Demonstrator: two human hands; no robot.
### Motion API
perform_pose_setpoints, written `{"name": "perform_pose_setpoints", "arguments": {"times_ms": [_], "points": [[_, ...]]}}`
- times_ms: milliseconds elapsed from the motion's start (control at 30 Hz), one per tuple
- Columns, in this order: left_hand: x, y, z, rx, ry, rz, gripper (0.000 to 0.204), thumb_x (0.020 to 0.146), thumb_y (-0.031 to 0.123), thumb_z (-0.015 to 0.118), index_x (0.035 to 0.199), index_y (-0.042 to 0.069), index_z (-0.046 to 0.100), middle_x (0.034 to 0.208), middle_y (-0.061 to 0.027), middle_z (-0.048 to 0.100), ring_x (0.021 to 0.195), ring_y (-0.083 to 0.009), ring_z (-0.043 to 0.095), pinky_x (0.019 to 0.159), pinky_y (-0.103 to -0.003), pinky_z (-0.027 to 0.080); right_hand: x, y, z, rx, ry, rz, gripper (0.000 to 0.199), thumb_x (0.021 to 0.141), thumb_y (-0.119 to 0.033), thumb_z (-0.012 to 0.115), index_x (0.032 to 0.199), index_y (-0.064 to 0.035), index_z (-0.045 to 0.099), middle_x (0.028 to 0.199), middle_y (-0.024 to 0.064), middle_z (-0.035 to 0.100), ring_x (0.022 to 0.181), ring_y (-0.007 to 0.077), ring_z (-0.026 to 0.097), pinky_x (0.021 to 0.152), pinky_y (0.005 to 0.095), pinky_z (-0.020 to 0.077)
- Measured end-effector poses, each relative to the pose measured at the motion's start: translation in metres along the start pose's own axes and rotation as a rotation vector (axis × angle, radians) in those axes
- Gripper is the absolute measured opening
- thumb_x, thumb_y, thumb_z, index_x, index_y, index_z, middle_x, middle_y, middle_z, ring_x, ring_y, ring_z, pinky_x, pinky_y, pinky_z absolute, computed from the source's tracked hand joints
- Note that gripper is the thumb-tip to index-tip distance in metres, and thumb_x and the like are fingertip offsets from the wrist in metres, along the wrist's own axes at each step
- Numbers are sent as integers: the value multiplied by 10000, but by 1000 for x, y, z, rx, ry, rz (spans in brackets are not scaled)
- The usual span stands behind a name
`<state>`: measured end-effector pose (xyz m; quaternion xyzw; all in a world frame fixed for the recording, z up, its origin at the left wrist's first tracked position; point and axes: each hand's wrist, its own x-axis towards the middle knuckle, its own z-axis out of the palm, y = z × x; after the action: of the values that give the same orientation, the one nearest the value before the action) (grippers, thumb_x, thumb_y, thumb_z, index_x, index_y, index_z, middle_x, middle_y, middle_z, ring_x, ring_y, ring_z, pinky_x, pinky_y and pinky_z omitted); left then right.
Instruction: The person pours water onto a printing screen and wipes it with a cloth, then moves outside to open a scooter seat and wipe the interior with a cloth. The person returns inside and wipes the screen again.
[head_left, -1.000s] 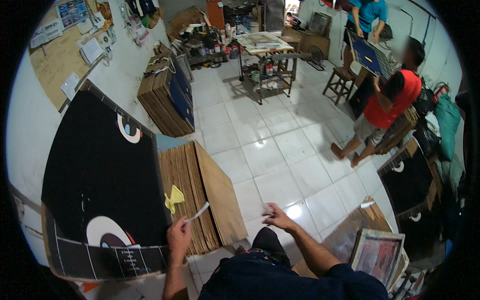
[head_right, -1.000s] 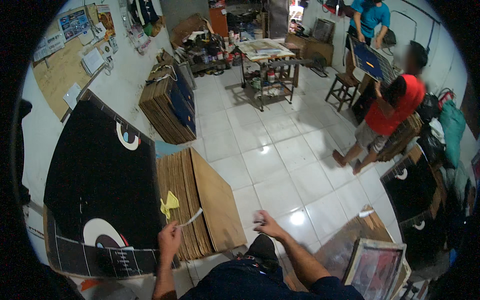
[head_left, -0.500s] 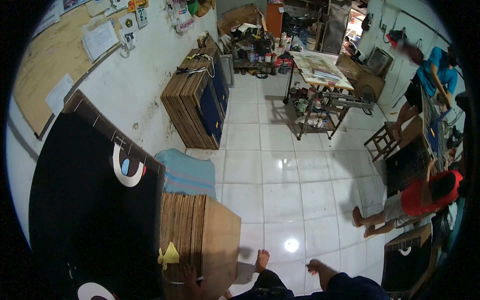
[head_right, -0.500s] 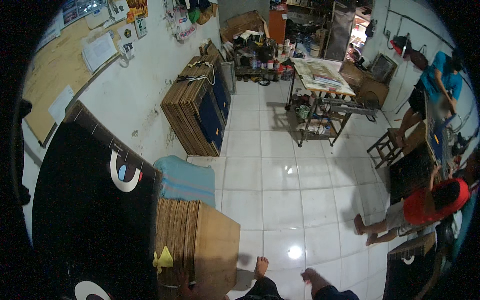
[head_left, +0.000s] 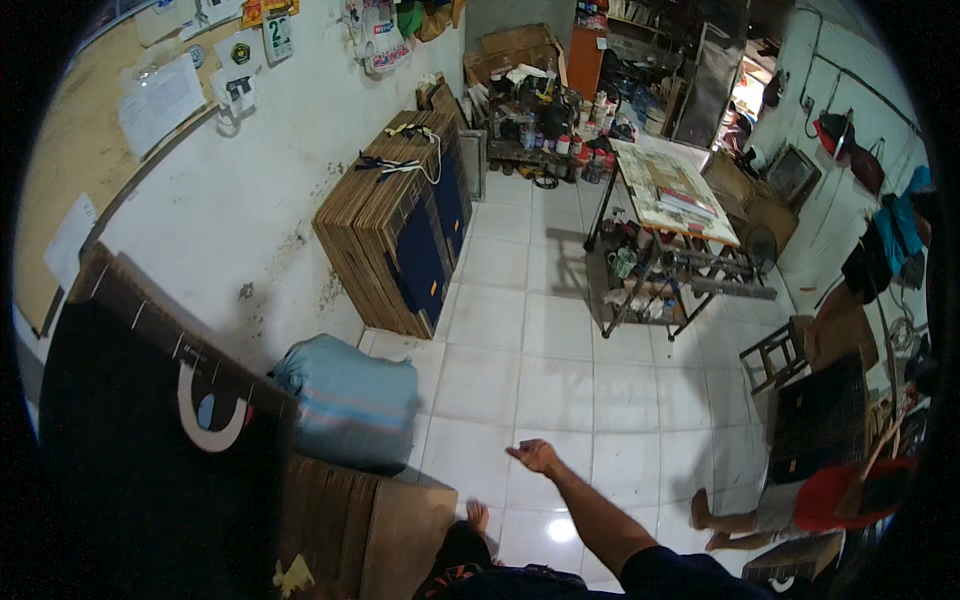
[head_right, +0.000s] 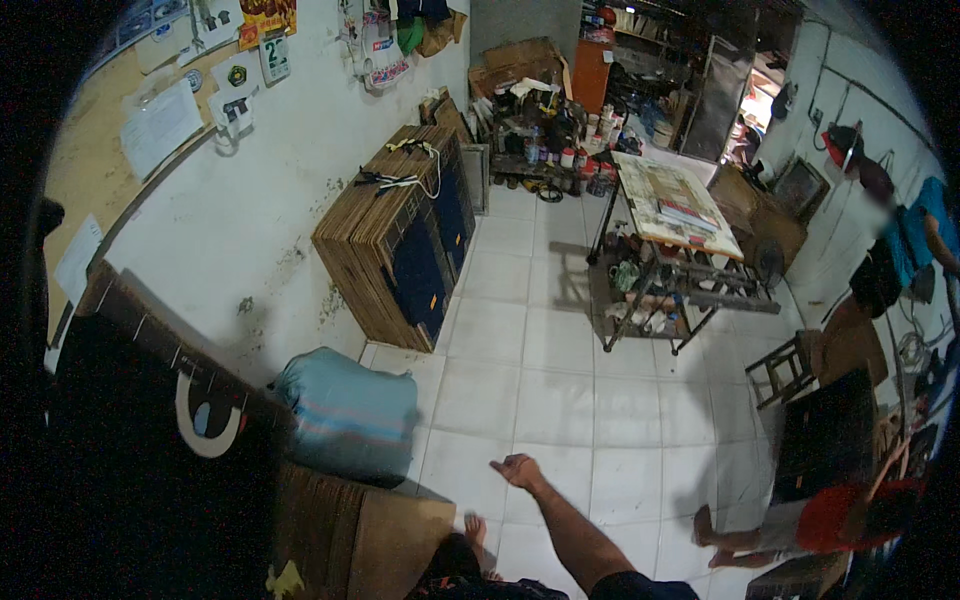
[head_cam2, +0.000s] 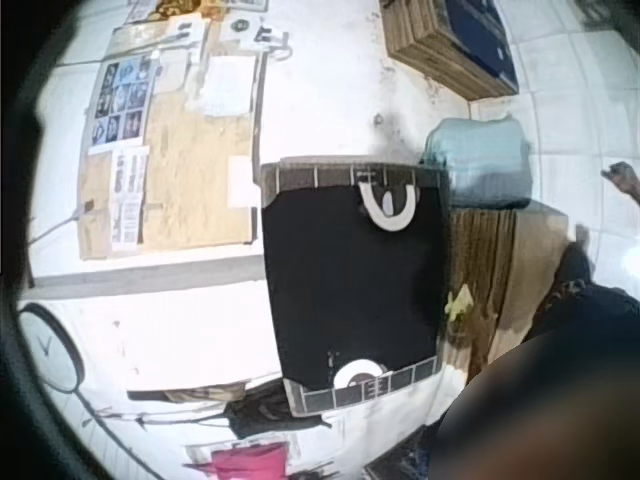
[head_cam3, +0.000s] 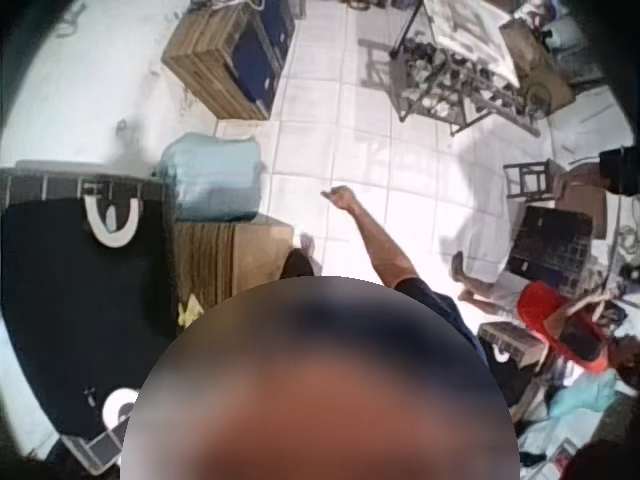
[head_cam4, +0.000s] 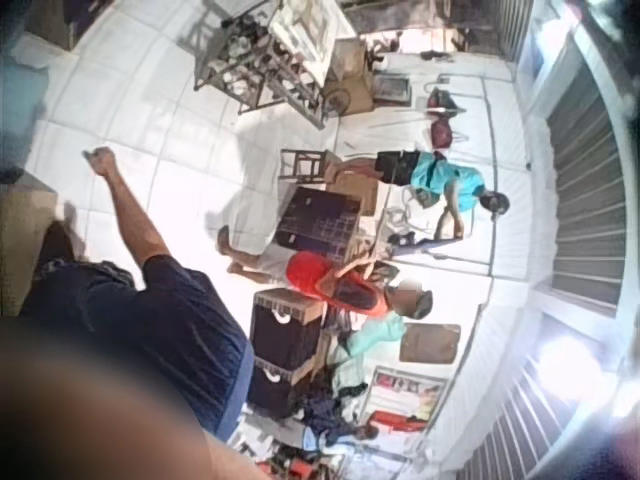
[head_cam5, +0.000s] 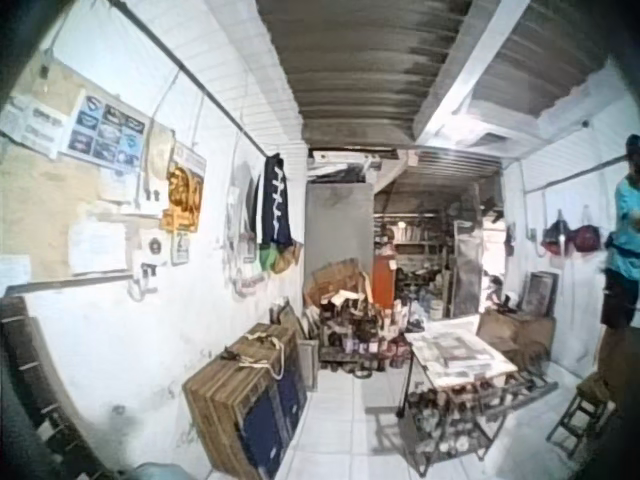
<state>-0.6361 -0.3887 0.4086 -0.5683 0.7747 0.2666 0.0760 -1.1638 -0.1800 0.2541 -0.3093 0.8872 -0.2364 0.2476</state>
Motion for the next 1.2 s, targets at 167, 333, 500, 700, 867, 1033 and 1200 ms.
{"name": "perform_pose_setpoints", "arguments": {"times_ms": [167, 333, 500, 700, 867, 1033, 1200], "points": [[135, 202, -11, -30, 543, 500, 334, 920, 318, 627, 1080, 32, 695, 1046, -211, 678, 956, -360, 632, 858, -438, 492, 60, 61, -23, 62, -275, 88, 577, 880, -522, 617, 1238, -74, 559, 784, 137, 704, 811, 309, 695, 781, 427, 544], [313, 401, 0, 31, -199, 561, 581, 904, 448, 618, 1316, 42, 562, 1293, -215, 589, 1212, -394, 532, 1033, -462, 411, 47, 176, -111, -85, -472, 394, 825, 828, -474, 721, 1503, -214, 326, 811, 80, 734, 641, 244, 704, 606, 353, 558], [437, 592, 11, -31, -303, 949, 585, 913, 447, 625, 1346, 63, 543, 1287, -183, 606, 1193, -368, 565, 1015, -436, 445, 33, 245, -185, 602, 360, 1266, 773, 802, -772, 486, 932, -13, 555, 626, 103, 608, 473, 231, 558, 428, 360, 433], [562, 727, 40, 134, -436, 832, 634, 906, 484, 616, 1370, 65, 514, 1318, -190, 583, 1214, -363, 551, 1030, -434, 431, 140, 256, -215, 801, 58, 1433, 686, 743, -614, 590, 918, 48, 584, 664, 128, 601, 517, 256, 575, 439, 402, 468], [631, 807, 62, 195, -538, 698, 710, 877, 529, 629, 1377, 41, 501, 1311, -221, 578, 1197, -383, 562, 1011, -450, 443, 348, 294, -292, 712, -397, 1171, 607, 694, -378, 748, 1052, 69, 547, 758, 153, 628, 593, 275, 628, 471, 419, 530], [716, 901, 80, 47, -671, 548, 733, 873, 541, 630, 1380, 27, 497, 1302, -225, 586, 1171, -374, 589, 991, -453, 464, 628, 371, -430, 576, -151, 966, 708, 645, -142, 905, 1186, 89, 511, 852, 177, 654, 669, 294, 681, 503, 435, 591], [850, 1028, 100, 78, -632, 615, 724, 877, 507, 651, 1394, 31, 480, 1255, -206, 613, 1110, -349, 619, 939, -454, 491, 879, 403, -565, 233, 221, 402, 374, 909, -392, 614, 1030, -39, 640, 737, 115, 627, 623, 236, 608, 558, 401, 496]]}}
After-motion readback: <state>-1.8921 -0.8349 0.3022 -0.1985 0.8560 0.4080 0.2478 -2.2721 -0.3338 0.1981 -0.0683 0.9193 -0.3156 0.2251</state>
